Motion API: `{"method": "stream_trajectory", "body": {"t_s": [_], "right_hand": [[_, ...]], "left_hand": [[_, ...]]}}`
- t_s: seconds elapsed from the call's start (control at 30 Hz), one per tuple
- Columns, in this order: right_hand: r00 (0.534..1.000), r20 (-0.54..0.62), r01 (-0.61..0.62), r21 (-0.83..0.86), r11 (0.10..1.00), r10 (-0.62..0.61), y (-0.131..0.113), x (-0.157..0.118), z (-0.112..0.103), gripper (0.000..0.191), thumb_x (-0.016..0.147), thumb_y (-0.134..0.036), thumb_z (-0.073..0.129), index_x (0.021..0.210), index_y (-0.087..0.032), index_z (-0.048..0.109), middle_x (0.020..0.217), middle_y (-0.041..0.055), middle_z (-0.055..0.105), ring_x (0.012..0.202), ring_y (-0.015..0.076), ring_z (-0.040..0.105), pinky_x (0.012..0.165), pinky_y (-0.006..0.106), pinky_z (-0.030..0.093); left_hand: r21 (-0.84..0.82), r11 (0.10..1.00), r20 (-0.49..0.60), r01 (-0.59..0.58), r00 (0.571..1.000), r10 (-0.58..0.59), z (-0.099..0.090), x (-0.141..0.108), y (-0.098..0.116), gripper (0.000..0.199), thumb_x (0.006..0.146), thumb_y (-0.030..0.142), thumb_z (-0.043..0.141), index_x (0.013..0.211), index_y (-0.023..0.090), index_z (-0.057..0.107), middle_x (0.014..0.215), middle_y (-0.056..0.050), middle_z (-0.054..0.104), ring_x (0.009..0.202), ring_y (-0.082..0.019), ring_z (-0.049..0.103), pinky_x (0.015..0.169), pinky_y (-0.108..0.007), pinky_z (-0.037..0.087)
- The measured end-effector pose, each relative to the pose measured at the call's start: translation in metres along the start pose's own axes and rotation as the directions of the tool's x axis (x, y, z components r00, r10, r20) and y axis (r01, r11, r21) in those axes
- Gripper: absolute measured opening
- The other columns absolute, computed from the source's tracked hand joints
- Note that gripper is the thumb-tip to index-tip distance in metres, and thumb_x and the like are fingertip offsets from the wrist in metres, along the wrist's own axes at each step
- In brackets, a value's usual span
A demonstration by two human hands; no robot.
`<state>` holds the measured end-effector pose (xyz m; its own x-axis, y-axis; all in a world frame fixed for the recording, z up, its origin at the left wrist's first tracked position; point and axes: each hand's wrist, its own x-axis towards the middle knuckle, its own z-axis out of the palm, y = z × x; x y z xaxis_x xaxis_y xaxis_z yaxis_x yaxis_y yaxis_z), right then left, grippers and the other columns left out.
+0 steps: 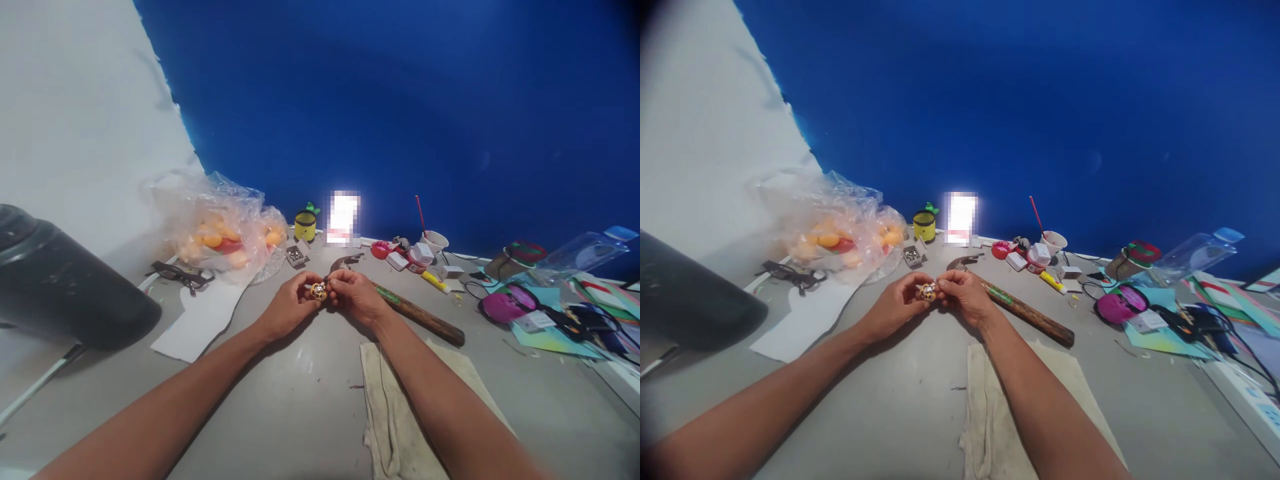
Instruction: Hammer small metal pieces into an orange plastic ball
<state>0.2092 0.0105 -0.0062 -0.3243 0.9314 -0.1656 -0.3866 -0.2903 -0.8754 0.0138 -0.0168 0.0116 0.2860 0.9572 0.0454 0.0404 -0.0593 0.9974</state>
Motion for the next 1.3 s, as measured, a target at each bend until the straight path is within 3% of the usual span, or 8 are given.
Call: {"method": "stream_trajectory", "body": {"t_s": [0.2, 0.37, 0.5, 0.63, 0.83, 1.0, 1.13, 1.3], "right_hand": [[0.998, 0.049, 0.039, 0.035, 0.999, -0.041, -0.004, -0.003, 0.004, 0.040, 0.061, -0.038, 0.103, 0.082, -0.018, 0.075, 0.072, -0.0001, 0.072, 0.060, 0.0095, 0.060, 0.059, 0.022, 0.051], [0.997, 0.060, 0.048, 0.068, 0.997, -0.053, -0.006, -0.004, 0.005, 0.040, 0.061, -0.037, 0.103, 0.081, -0.019, 0.074, 0.074, -0.0008, 0.071, 0.060, 0.0092, 0.059, 0.058, 0.022, 0.052], [0.999, 0.034, 0.037, 0.041, 0.998, -0.039, -0.005, -0.003, 0.004, 0.041, 0.061, -0.037, 0.104, 0.082, -0.018, 0.074, 0.075, -0.0002, 0.072, 0.059, 0.0086, 0.059, 0.055, 0.021, 0.050], [0.999, 0.031, 0.030, -0.010, 1.000, -0.030, -0.002, -0.002, 0.004, 0.042, 0.060, -0.040, 0.103, 0.081, -0.018, 0.074, 0.073, 0.0003, 0.072, 0.057, 0.0090, 0.059, 0.054, 0.022, 0.049], [1.000, 0.022, 0.002, -0.052, 0.999, -0.001, -0.001, -0.003, 0.005, 0.042, 0.060, -0.040, 0.102, 0.084, -0.018, 0.076, 0.070, 0.0004, 0.072, 0.055, 0.0098, 0.059, 0.054, 0.023, 0.048], [1.000, 0.011, 0.008, -0.069, 0.998, -0.007, -0.003, -0.006, 0.010, 0.039, 0.058, -0.037, 0.102, 0.080, -0.017, 0.077, 0.070, 0.0015, 0.073, 0.055, 0.0098, 0.059, 0.053, 0.022, 0.047], [1.000, 0.015, 0.008, -0.069, 0.998, -0.007, -0.003, -0.007, 0.015, 0.038, 0.057, -0.037, 0.102, 0.077, -0.018, 0.076, 0.071, 0.0016, 0.074, 0.055, 0.0090, 0.057, 0.052, 0.021, 0.046], [1.000, 0.000, -0.008, -0.070, 0.997, 0.008, -0.001, -0.008, 0.016, 0.041, 0.055, -0.040, 0.103, 0.075, -0.018, 0.075, 0.070, 0.0007, 0.073, 0.053, 0.0082, 0.056, 0.051, 0.021, 0.045]], "left_hand": [[-0.130, 0.990, 0.049, 0.051, 0.998, -0.045, 0.001, 0.000, -0.006, 0.036, 0.077, 0.029, 0.084, 0.097, 0.020, 0.055, 0.095, -0.003, 0.072, 0.084, -0.018, 0.072, 0.076, -0.033, 0.058], [-0.073, 0.996, -0.024, 0.044, 0.999, -0.045, 0.000, 0.001, -0.003, 0.050, 0.070, 0.022, 0.084, 0.117, 0.018, 0.064, 0.107, -0.007, 0.074, 0.093, -0.022, 0.073, 0.078, -0.036, 0.061], [-0.056, 0.998, -0.033, 0.037, 0.999, -0.039, 0.000, 0.001, -0.002, 0.046, 0.071, 0.024, 0.082, 0.114, 0.018, 0.065, 0.098, -0.005, 0.075, 0.085, -0.020, 0.072, 0.076, -0.036, 0.061], [0.001, 1.000, -0.079, -0.018, 0.997, 0.018, -0.001, 0.001, -0.005, 0.044, 0.072, 0.024, 0.082, 0.112, 0.019, 0.064, 0.101, -0.004, 0.073, 0.087, -0.019, 0.071, 0.078, -0.035, 0.061], [0.005, 0.997, -0.042, -0.081, 0.996, 0.081, -0.001, 0.000, -0.006, 0.036, 0.080, 0.029, 0.078, 0.111, 0.019, 0.063, 0.102, -0.005, 0.072, 0.089, -0.019, 0.070, 0.083, -0.035, 0.059], [0.122, 0.988, -0.113, -0.099, 0.987, 0.113, -0.002, -0.001, -0.004, 0.044, 0.079, 0.028, 0.078, 0.120, 0.019, 0.065, 0.115, -0.007, 0.072, 0.099, -0.022, 0.070, 0.094, -0.041, 0.058], [0.295, 0.938, -0.117, -0.181, 0.968, 0.224, -0.004, 0.000, -0.004, 0.041, 0.078, 0.025, 0.078, 0.119, 0.020, 0.073, 0.122, -0.009, 0.071, 0.114, -0.027, 0.068, 0.107, -0.047, 0.052], [0.340, 0.921, -0.097, -0.192, 0.966, 0.238, -0.004, -0.001, -0.006, 0.035, 0.079, 0.026, 0.078, 0.114, 0.022, 0.075, 0.118, -0.008, 0.073, 0.110, -0.027, 0.069, 0.106, -0.045, 0.052]]}}
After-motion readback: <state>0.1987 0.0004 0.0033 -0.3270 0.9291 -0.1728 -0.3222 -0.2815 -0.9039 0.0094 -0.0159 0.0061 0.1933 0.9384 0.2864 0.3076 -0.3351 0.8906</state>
